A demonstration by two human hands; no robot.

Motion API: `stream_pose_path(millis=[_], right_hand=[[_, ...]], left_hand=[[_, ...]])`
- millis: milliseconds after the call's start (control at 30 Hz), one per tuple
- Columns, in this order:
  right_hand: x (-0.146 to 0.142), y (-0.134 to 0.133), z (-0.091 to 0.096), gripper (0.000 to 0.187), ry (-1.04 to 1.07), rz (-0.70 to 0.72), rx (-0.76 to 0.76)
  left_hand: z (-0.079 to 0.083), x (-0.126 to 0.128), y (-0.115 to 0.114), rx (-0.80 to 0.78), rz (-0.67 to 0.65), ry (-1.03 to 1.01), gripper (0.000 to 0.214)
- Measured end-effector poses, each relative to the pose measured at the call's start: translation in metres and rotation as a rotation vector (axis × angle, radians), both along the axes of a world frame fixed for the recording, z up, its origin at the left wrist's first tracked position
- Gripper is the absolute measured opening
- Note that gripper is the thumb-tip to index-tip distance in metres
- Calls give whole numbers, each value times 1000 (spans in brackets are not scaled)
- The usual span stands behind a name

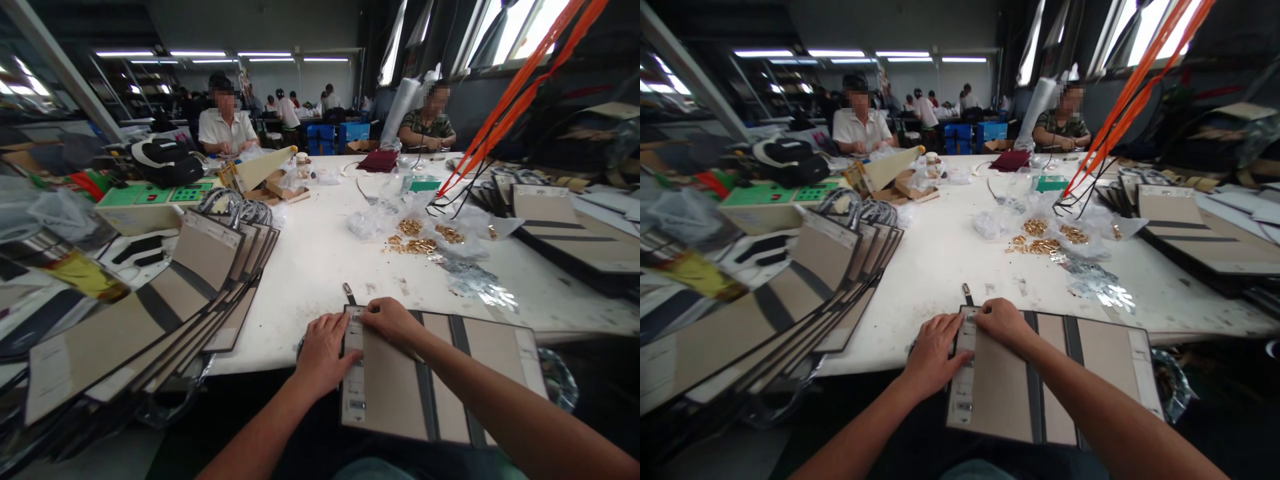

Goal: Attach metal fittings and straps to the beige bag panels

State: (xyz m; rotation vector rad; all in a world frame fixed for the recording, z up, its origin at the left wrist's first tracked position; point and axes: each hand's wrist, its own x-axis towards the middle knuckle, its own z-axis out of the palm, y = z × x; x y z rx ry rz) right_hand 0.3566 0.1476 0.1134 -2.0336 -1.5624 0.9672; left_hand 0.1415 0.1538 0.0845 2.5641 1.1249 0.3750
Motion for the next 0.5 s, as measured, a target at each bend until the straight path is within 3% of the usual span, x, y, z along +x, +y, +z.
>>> stream_pose_path(millis=[300, 500], right_hand=[[-8, 6, -5, 11, -183, -32, 18], [-9, -17, -28, 10, -209, 37, 125]], left_hand=[[-1, 1, 2, -32, -12, -34, 71], [18, -4, -10, -100, 59, -95, 53]])
